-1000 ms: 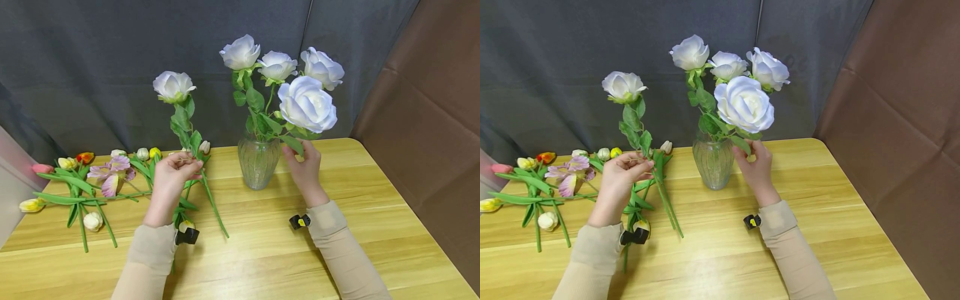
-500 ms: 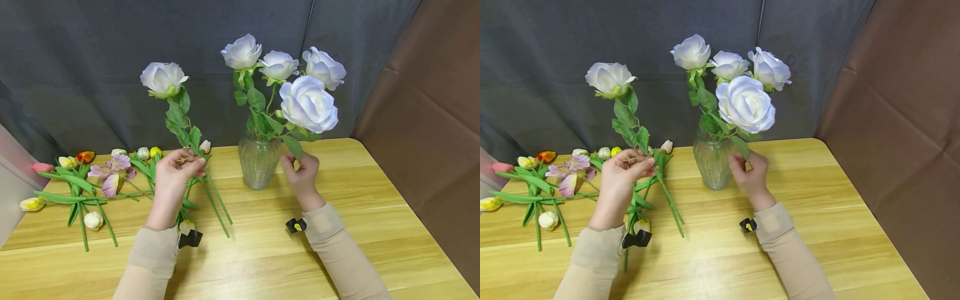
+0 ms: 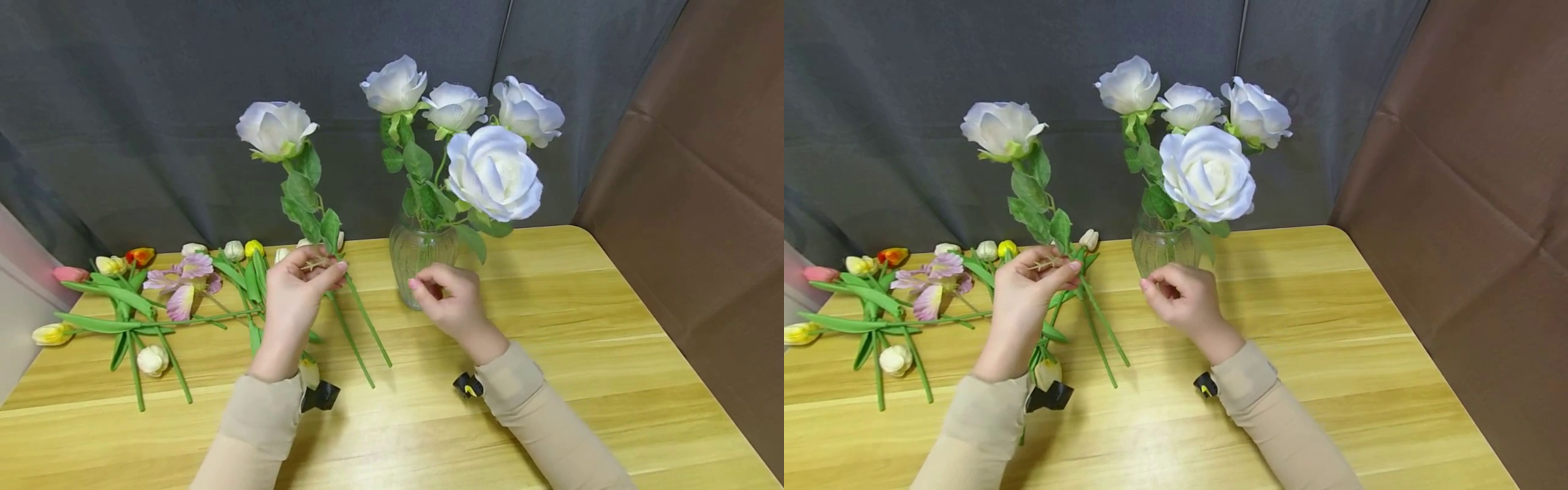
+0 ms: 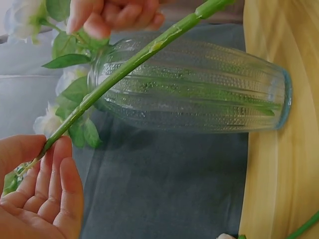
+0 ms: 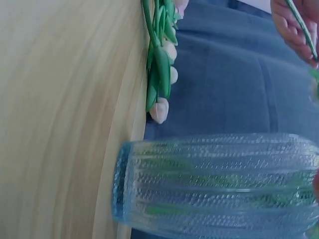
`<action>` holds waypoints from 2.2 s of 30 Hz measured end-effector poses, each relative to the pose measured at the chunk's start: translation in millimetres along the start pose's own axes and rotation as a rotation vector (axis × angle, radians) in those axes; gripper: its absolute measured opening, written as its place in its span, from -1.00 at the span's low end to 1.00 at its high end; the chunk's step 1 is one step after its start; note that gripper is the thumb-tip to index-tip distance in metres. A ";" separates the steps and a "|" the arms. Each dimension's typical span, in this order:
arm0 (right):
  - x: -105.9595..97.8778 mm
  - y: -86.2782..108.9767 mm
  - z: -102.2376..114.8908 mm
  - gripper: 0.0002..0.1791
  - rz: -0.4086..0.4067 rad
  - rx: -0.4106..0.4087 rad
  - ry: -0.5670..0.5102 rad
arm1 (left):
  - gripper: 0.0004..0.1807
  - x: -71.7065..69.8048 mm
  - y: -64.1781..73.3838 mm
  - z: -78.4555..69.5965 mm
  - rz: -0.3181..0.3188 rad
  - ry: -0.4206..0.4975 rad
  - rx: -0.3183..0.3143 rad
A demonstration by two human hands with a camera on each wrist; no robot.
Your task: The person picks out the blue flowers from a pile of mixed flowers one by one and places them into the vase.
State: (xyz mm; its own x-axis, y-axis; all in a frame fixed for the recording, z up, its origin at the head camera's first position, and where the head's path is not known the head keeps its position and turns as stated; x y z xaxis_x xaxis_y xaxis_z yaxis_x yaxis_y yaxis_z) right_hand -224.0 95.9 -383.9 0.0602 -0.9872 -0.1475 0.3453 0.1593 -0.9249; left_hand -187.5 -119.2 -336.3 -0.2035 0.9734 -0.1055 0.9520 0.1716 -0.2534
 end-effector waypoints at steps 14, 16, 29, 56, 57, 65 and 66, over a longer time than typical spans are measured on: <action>20.6 -9.1 25.0 -0.83 0.219 0.652 -0.195 | -0.83 10.2 5.5 0.0 0.047 -0.024 0.016; 22.7 -9.1 26.4 -0.82 0.237 0.691 -0.207 | -0.83 11.9 6.1 0.2 0.051 -0.024 0.014; 27.4 -7.3 27.2 -0.81 0.262 0.742 -0.211 | -0.84 17.1 8.2 1.2 0.068 -0.046 0.004; 27.2 -6.3 26.3 -0.87 0.282 0.740 -0.118 | -0.80 21.8 6.3 7.3 0.123 -0.184 0.059; 27.0 -6.3 26.2 -0.87 0.285 0.736 -0.112 | -0.80 21.9 6.3 7.5 0.125 -0.183 0.060; 25.6 -6.5 24.4 -0.86 0.297 0.716 -0.093 | -0.78 22.4 4.9 9.0 0.156 -0.197 0.069; 25.5 -6.5 24.2 -0.85 0.296 0.716 -0.093 | -0.78 22.5 4.8 9.3 0.158 -0.199 0.070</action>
State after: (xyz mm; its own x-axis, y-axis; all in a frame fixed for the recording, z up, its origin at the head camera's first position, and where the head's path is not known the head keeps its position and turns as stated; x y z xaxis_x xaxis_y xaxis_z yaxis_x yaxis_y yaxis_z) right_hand -202.0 69.8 -373.1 0.3115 -0.9038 -0.2934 0.8214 0.4114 -0.3951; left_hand -189.6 -97.9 -348.8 -0.1013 0.9371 -0.3340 0.9587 0.0022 -0.2845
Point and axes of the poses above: each hand's wrist, its own y-axis away from the middle knuckle, its own x-axis out of the palm, z = x × y, the point moved 1 cm from there along -y, towards the middle knuckle, and after that the axes turned 9 degrees about -y, right-handed, at the moved point
